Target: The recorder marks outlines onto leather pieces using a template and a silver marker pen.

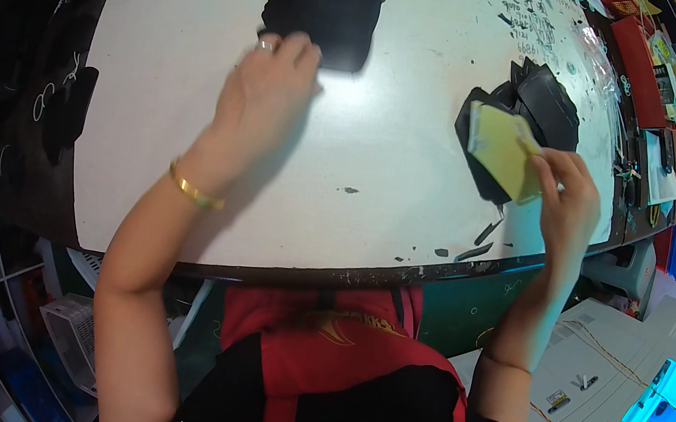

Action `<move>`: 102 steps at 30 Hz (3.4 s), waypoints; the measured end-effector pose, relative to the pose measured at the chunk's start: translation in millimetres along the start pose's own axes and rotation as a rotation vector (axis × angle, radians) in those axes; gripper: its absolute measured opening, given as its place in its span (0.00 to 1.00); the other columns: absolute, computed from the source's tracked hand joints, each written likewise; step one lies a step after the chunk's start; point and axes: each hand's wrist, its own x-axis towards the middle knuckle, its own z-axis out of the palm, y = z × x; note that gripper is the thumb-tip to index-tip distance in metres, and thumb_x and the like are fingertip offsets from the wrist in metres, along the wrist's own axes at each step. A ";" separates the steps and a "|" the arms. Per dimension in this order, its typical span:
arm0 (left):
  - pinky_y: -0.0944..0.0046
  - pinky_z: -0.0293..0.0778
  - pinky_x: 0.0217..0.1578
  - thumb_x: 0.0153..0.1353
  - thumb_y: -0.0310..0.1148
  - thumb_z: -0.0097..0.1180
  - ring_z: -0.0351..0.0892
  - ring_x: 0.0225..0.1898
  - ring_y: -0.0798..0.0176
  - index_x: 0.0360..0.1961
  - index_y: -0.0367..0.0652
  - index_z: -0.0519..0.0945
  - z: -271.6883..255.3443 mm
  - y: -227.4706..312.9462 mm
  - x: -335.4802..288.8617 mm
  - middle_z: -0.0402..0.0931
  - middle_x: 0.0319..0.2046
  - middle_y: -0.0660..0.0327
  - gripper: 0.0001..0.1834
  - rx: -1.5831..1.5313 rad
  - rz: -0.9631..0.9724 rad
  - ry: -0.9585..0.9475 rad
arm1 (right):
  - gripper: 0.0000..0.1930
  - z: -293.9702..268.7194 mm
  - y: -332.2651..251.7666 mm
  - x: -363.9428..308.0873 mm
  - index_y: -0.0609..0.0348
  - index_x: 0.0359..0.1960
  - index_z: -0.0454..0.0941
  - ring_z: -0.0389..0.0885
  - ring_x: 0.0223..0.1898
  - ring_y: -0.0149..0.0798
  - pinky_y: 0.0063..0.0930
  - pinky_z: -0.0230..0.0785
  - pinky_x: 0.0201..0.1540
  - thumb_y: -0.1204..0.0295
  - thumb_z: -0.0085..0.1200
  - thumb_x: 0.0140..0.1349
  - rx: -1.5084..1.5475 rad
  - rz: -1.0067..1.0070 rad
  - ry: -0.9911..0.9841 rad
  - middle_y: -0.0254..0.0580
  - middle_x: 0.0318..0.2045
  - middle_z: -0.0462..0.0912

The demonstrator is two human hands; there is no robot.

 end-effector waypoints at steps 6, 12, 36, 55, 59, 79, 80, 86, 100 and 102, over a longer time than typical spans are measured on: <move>0.61 0.80 0.39 0.50 0.27 0.68 0.82 0.42 0.55 0.42 0.41 0.85 -29.0 81.2 -79.3 0.82 0.42 0.57 0.15 -0.319 0.228 -0.015 | 0.08 9.4 -41.7 -24.3 0.66 0.44 0.86 0.83 0.36 0.26 0.23 0.75 0.40 0.74 0.62 0.68 0.682 0.046 -0.184 0.38 0.34 0.88; 0.59 0.83 0.41 0.47 0.23 0.71 0.84 0.44 0.52 0.42 0.39 0.85 -25.9 81.0 -100.5 0.84 0.41 0.57 0.17 -0.420 0.123 0.157 | 0.08 61.1 -69.7 -17.2 0.61 0.41 0.88 0.89 0.36 0.47 0.32 0.79 0.40 0.75 0.61 0.61 0.632 -0.213 -0.391 0.48 0.36 0.89; 0.63 0.82 0.37 0.52 0.24 0.58 0.79 0.40 0.55 0.53 0.42 0.85 -34.1 105.1 -79.4 0.79 0.44 0.53 0.24 -0.176 0.217 -0.062 | 0.07 49.3 -59.6 0.5 0.56 0.37 0.84 0.83 0.32 0.47 0.37 0.74 0.34 0.69 0.64 0.60 0.250 -0.468 0.138 0.41 0.31 0.83; 0.65 0.81 0.38 0.56 0.32 0.56 0.76 0.34 0.58 0.44 0.33 0.85 -27.9 123.8 -77.8 0.82 0.46 0.48 0.18 -0.046 0.284 0.032 | 0.11 72.2 -106.8 9.8 0.53 0.30 0.84 0.85 0.32 0.43 0.37 0.77 0.45 0.60 0.65 0.64 0.402 -0.600 -0.215 0.34 0.26 0.85; 0.68 0.78 0.33 0.55 0.31 0.56 0.75 0.33 0.59 0.42 0.33 0.85 -27.4 123.9 -77.0 0.82 0.46 0.49 0.16 -0.041 0.275 -0.054 | 0.10 82.8 -103.1 8.7 0.53 0.31 0.83 0.84 0.34 0.44 0.37 0.76 0.46 0.61 0.64 0.65 0.393 -0.720 -0.071 0.36 0.27 0.85; 0.66 0.75 0.24 0.51 0.27 0.58 0.75 0.29 0.61 0.48 0.43 0.87 -26.5 119.0 -64.8 0.84 0.52 0.59 0.21 -0.117 0.281 -0.004 | 0.08 43.7 -76.6 -14.2 0.61 0.40 0.84 0.86 0.41 0.51 0.41 0.79 0.41 0.72 0.58 0.65 0.832 0.025 -0.203 0.45 0.36 0.86; 0.66 0.76 0.26 0.51 0.28 0.58 0.76 0.30 0.61 0.47 0.43 0.87 -28.1 114.4 -63.5 0.84 0.50 0.59 0.19 -0.124 0.286 -0.011 | 0.09 61.0 -70.6 -7.8 0.60 0.42 0.84 0.86 0.43 0.50 0.42 0.80 0.42 0.70 0.57 0.65 0.502 -0.212 -0.294 0.45 0.39 0.86; 0.62 0.78 0.31 0.52 0.26 0.61 0.80 0.34 0.57 0.44 0.42 0.86 -31.8 99.4 -62.4 0.84 0.46 0.58 0.16 -0.224 0.383 -0.098 | 0.09 62.8 -87.0 -5.8 0.49 0.39 0.85 0.87 0.45 0.46 0.41 0.80 0.43 0.61 0.61 0.62 0.022 -0.359 -0.472 0.39 0.41 0.87; 0.54 0.78 0.47 0.49 0.25 0.63 0.79 0.47 0.51 0.49 0.39 0.83 -29.7 70.6 -65.3 0.79 0.49 0.55 0.22 -0.299 0.322 -0.151 | 0.06 31.6 -25.1 -10.0 0.56 0.42 0.84 0.87 0.33 0.45 0.35 0.78 0.37 0.71 0.60 0.66 0.477 0.025 0.137 0.43 0.33 0.87; 0.54 0.79 0.46 0.47 0.27 0.66 0.80 0.45 0.51 0.46 0.39 0.84 -35.9 87.7 -66.8 0.80 0.46 0.56 0.21 -0.283 0.318 -0.081 | 0.08 23.2 -39.5 -16.0 0.60 0.44 0.84 0.88 0.32 0.40 0.30 0.77 0.36 0.71 0.58 0.69 0.638 0.039 -0.035 0.46 0.33 0.88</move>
